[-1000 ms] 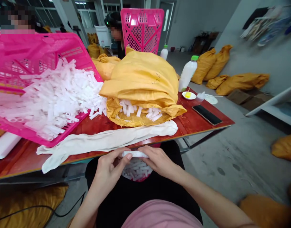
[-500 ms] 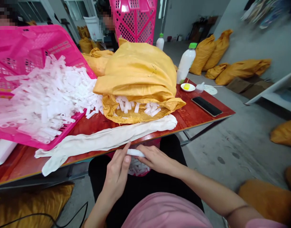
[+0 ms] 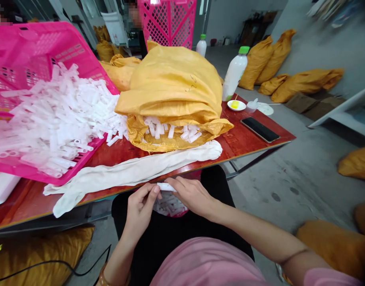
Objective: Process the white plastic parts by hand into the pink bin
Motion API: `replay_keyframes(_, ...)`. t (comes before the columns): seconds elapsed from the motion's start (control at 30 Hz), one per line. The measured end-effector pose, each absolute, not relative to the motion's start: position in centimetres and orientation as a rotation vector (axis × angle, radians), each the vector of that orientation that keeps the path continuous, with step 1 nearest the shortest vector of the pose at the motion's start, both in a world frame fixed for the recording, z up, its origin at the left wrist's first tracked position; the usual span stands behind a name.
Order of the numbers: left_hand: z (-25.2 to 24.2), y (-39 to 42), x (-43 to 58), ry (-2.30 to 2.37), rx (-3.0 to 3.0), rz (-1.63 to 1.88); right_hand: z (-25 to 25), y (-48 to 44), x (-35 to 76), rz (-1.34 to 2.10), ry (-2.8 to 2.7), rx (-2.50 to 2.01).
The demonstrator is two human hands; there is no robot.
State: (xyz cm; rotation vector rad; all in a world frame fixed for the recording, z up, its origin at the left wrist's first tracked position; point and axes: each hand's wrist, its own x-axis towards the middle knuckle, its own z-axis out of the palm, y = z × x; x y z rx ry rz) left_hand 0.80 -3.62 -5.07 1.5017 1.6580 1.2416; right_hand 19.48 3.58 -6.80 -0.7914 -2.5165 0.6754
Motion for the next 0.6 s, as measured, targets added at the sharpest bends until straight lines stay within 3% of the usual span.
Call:
replay_keyframes(0.23, -5.9, -4.0, 1.1, 1.580, 1.621, 1.163, -4.8, 5.1, 20.0, 1.212, -2.452, -0.557)
replay_keyframes(0.47, -5.4, -3.8, 0.2, 1.431, 1.705, 0.903, -3.8, 7.1, 19.8, 1.197, -2.689, -0.479)
replay_keyframes(0.6, -5.3, -3.7, 0.4, 1.427, 1.754, 0.906, -5.9, 5.5, 19.4, 1.593, -2.360, -0.600)
